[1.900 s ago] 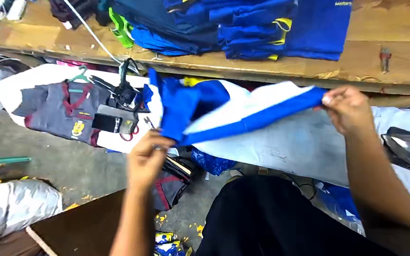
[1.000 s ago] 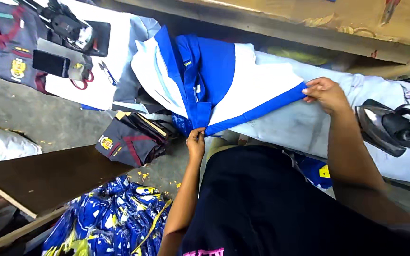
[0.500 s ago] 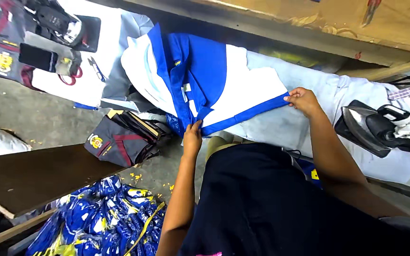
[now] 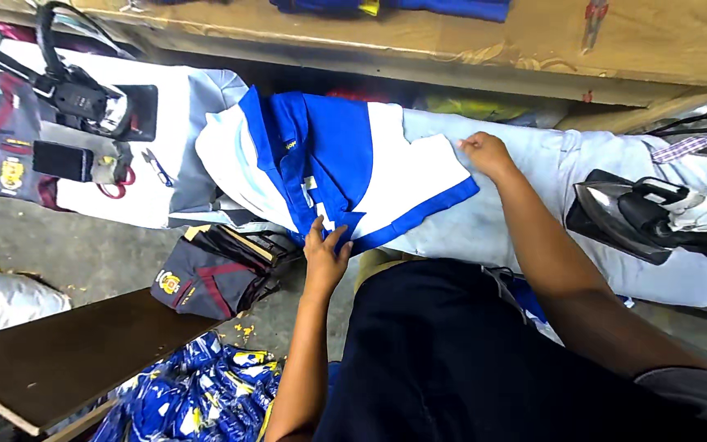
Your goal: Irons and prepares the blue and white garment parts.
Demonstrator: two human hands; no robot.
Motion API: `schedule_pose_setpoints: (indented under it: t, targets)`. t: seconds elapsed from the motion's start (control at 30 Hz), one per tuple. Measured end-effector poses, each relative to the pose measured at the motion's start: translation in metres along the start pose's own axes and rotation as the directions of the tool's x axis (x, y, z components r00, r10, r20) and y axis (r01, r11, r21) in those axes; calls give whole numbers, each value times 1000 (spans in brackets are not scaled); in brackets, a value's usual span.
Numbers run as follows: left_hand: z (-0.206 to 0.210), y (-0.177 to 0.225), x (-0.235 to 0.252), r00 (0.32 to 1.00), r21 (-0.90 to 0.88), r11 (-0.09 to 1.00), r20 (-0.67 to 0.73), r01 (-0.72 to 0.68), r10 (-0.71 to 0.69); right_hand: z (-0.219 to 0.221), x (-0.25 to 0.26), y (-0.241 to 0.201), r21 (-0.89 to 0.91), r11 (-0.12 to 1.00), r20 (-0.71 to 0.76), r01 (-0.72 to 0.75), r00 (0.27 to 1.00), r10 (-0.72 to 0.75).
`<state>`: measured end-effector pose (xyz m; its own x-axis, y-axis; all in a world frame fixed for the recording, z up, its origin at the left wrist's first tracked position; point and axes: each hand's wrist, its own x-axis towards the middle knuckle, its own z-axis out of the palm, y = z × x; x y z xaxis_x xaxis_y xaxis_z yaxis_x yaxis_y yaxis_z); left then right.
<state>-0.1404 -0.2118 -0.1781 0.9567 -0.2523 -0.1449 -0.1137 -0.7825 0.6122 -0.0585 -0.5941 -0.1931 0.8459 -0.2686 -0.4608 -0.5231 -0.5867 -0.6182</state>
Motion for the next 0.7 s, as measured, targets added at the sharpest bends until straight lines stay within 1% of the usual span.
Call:
schedule_pose_setpoints:
  t: [0.07,0.17,0.27,0.33,0.43,0.5,0.6,0.7]
  targets:
    - [-1,22,15,999,-34,999,32,-38,39,7,14,-13,26,1000,-24,-16,1000,16]
    - [8,53,49,984,-81,987,104,-136,144,19,32,-26,40,998,-4,-50,999,51]
    - [26,73,94,947,-104,957,150,-272,285,28,28,-25,57,998,18,-20,1000,19]
    - [43,82,129,922,-125,931,150,-342,358,34,21,-20,92,995,37,-28,999,25]
    - [72,93,181,884,-79,897,155,-434,441,40,17,-13,110,990,48,-86,995,81]
    - [86,96,211,867,1,883,193,-469,460,40,21,-12,108,987,55,-121,992,115]
    - [95,95,238,854,138,868,308,-477,420,38,30,-18,138,977,109,-162,983,147]
    - [94,94,246,835,235,839,401,-491,377,39,39,-17,185,980,103,-78,993,59]
